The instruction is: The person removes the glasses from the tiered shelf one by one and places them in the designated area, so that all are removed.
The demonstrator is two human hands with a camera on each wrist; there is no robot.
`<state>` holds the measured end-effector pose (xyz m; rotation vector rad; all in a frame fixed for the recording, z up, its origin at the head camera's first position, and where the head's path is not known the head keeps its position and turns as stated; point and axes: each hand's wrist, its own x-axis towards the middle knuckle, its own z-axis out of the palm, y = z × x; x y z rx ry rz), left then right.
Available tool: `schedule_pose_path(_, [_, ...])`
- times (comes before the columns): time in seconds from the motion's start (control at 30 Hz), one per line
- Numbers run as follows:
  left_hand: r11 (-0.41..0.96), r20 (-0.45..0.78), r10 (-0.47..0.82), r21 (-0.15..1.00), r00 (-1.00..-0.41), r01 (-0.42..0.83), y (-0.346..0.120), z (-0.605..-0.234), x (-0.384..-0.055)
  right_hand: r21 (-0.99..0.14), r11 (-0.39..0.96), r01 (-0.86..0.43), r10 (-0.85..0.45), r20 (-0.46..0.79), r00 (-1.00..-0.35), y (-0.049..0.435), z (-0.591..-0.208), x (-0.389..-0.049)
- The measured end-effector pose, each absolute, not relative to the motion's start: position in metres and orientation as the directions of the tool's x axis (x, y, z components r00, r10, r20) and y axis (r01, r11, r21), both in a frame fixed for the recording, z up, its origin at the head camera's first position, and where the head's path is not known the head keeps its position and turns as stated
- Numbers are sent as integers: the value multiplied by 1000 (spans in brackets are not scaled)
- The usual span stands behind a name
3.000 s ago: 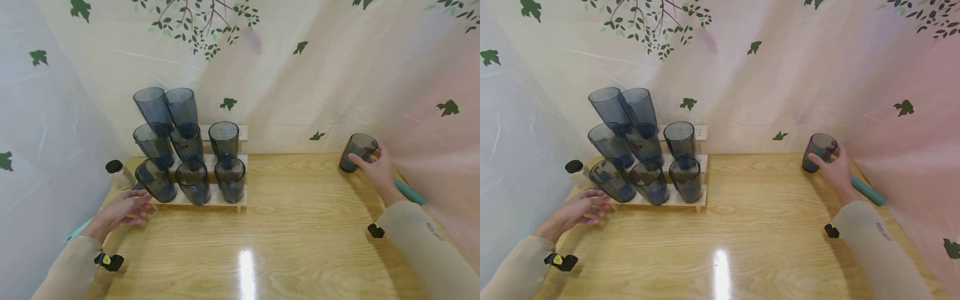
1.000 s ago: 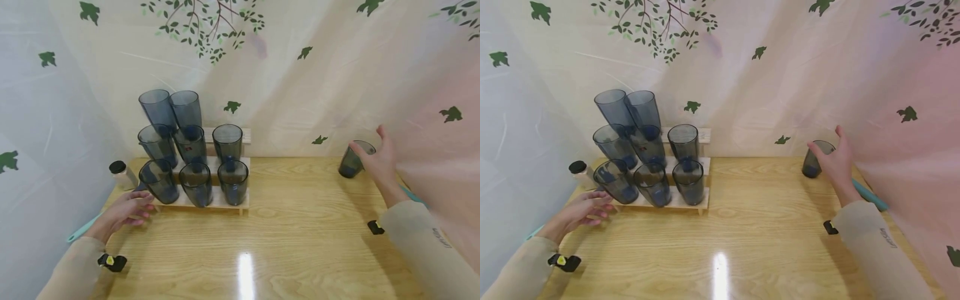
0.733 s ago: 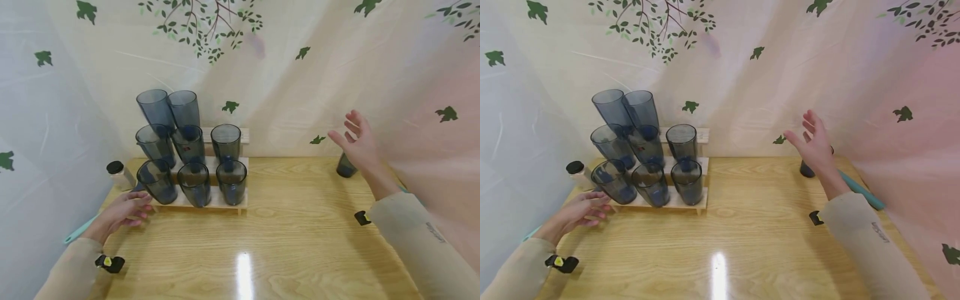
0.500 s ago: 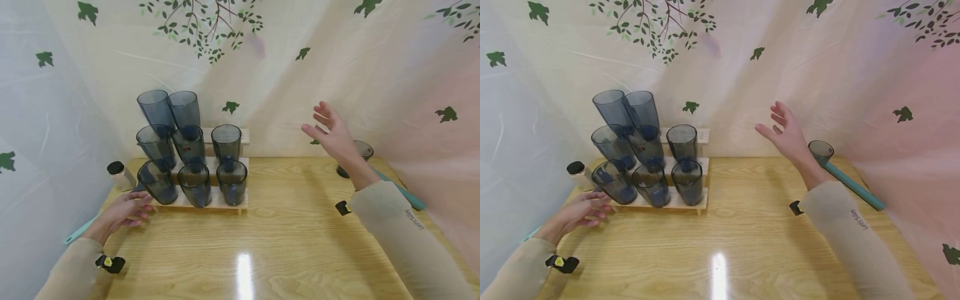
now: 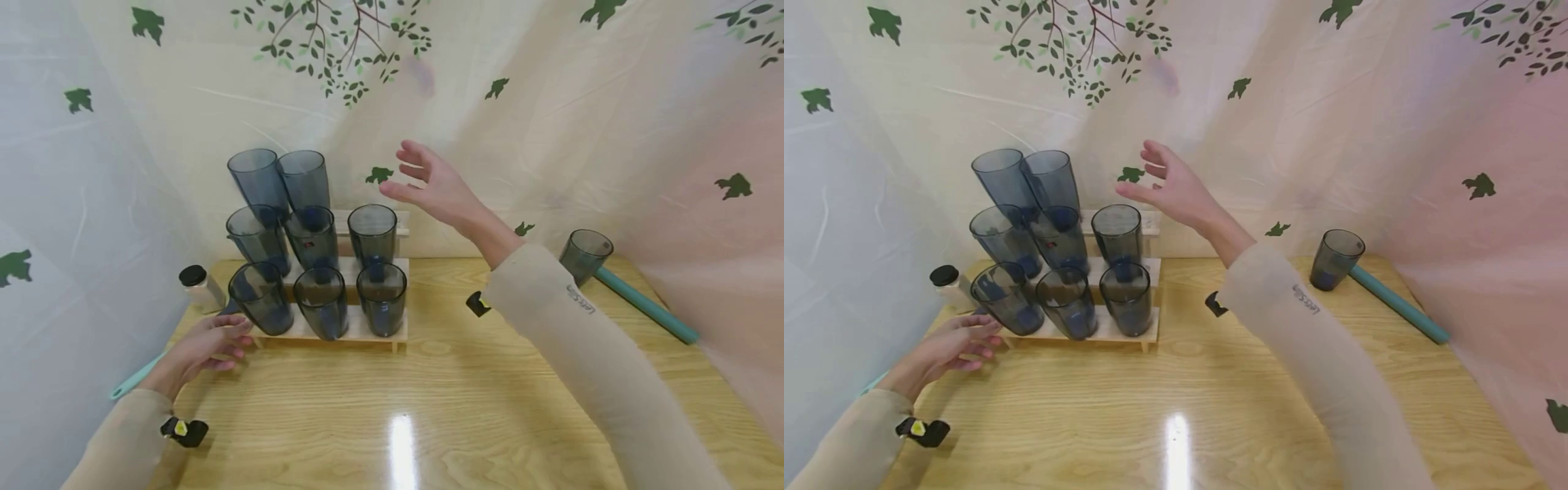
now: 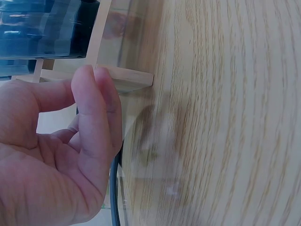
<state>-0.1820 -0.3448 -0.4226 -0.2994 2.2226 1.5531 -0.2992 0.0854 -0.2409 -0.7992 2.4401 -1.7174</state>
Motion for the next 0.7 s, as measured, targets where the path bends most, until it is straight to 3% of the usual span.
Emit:
schedule_pose_path(0.23, [362,-449,53,841,-892,-402,-345,-423,-182,-916,252,-312,-468,167,-868,34,-226,-308])
schedule_pose_path(0.5, [353,-451,56,844,-891,-404,-341,-420,-180,-900,393,-189,-468,-19,-883,-15,-217,-321])
schedule_pose_path(0.7, [356,-454,46,840,-890,-410,-341,-421,-180,-905,392,-167,-448,-30,-893,-37,-229,-326])
